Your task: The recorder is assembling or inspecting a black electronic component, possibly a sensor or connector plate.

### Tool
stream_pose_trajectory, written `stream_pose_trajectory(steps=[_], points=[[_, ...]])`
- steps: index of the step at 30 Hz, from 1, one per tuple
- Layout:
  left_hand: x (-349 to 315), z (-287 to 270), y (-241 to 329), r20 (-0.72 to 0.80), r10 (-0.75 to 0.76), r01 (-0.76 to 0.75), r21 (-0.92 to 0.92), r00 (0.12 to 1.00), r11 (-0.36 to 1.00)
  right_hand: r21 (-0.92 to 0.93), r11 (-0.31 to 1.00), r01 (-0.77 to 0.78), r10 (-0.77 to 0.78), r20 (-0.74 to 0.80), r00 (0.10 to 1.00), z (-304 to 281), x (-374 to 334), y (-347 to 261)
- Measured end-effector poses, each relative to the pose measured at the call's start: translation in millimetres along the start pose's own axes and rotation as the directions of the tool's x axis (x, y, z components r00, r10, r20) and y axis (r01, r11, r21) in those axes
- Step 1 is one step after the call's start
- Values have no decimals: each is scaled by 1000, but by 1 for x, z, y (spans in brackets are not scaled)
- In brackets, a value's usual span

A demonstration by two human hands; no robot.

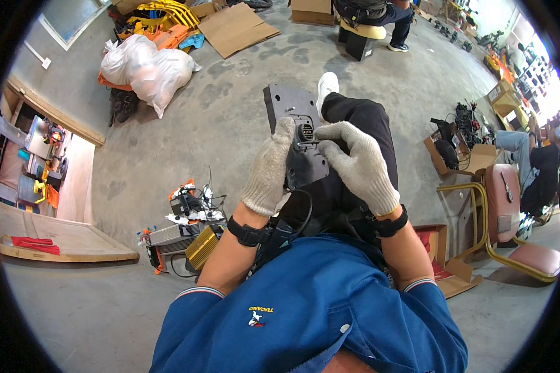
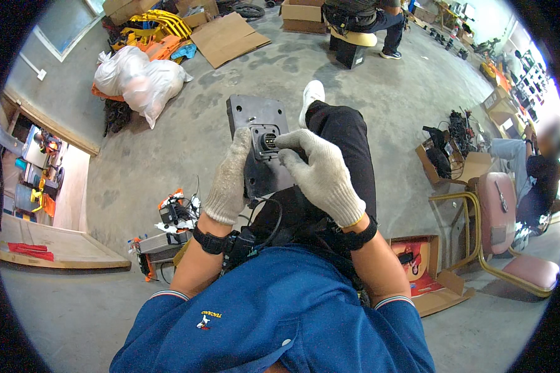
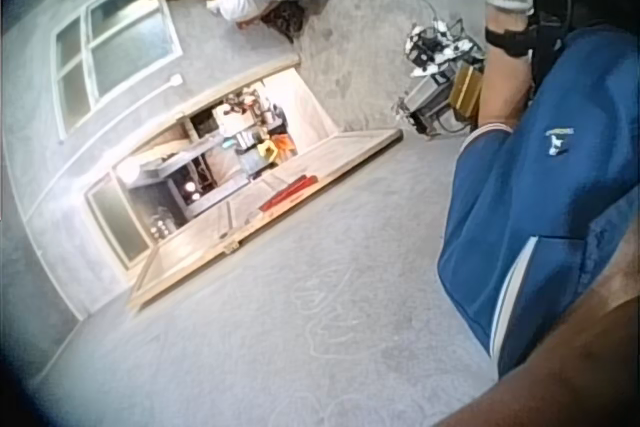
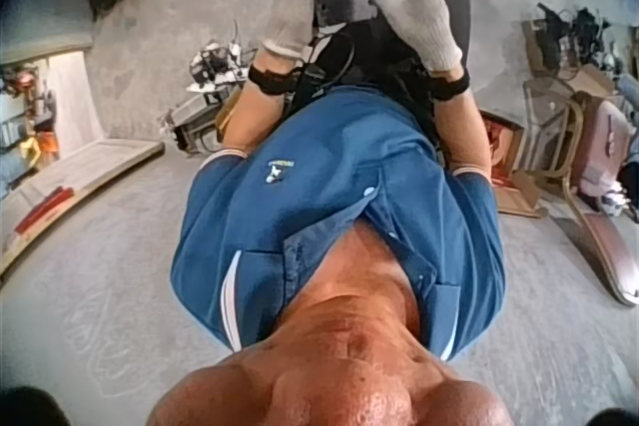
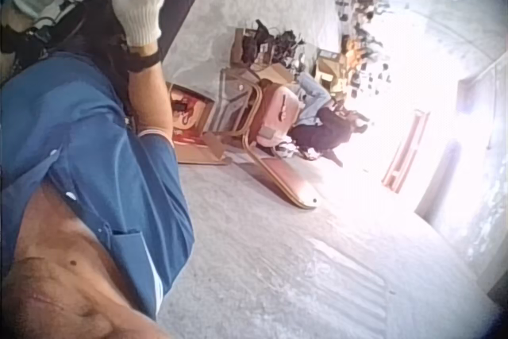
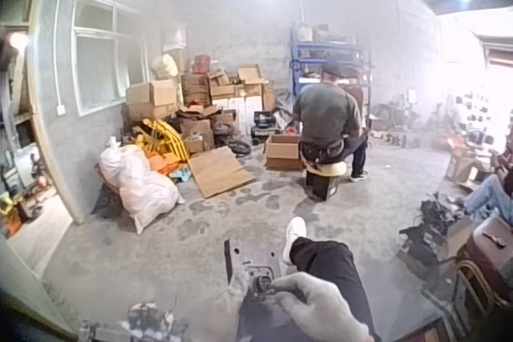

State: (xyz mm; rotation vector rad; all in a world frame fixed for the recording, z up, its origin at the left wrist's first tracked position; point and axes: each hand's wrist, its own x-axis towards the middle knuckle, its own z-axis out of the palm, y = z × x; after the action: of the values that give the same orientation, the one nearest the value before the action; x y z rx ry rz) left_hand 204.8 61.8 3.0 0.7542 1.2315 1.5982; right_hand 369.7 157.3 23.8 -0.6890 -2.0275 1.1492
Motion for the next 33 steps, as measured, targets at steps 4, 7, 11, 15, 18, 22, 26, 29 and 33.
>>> stream_pose_trajectory(steps=[4, 7, 11, 15, 18, 22, 26, 29, 33], points=[[0, -2, -1, -30, -4, 4, 21, 1000, 1000, -69, 997, 34, -34, 6, 999, 1, -1, -3], [-1, 0, 4, -24, -43, 43, 22, 999, 999, -90, 995, 47, -47, -3, 999, 1, -2, -4], [1, -3, 0, -26, -55, 56, 15, 998, 998, -85, 996, 25, -26, -10, 1000, 1, -2, -5], [-1, 0, 3, -22, -46, 46, 6, 999, 999, -113, 992, 48, -50, -11, 999, 0, -2, -7], [-1, 0, 3, -43, -58, 59, 27, 997, 998, -109, 994, 32, -33, -8, 999, 0, -2, -7], [-6, 5, 10, -9, -82, 82, -56, 997, 995, -143, 990, 21, -20, 3, 1000, -1, -2, -11], [-4, 2, 6, -11, -67, 67, -41, 998, 997, -140, 990, 11, -10, 7, 1000, -1, -2, -14], [-5, 2, 8, -12, -80, 79, -27, 997, 996, -163, 986, 37, -36, 8, 999, -1, -3, -12], [-3, -1, 4, -22, -71, 70, -9, 997, 997, -143, 988, 60, -59, 8, 998, 0, -3, -12]])
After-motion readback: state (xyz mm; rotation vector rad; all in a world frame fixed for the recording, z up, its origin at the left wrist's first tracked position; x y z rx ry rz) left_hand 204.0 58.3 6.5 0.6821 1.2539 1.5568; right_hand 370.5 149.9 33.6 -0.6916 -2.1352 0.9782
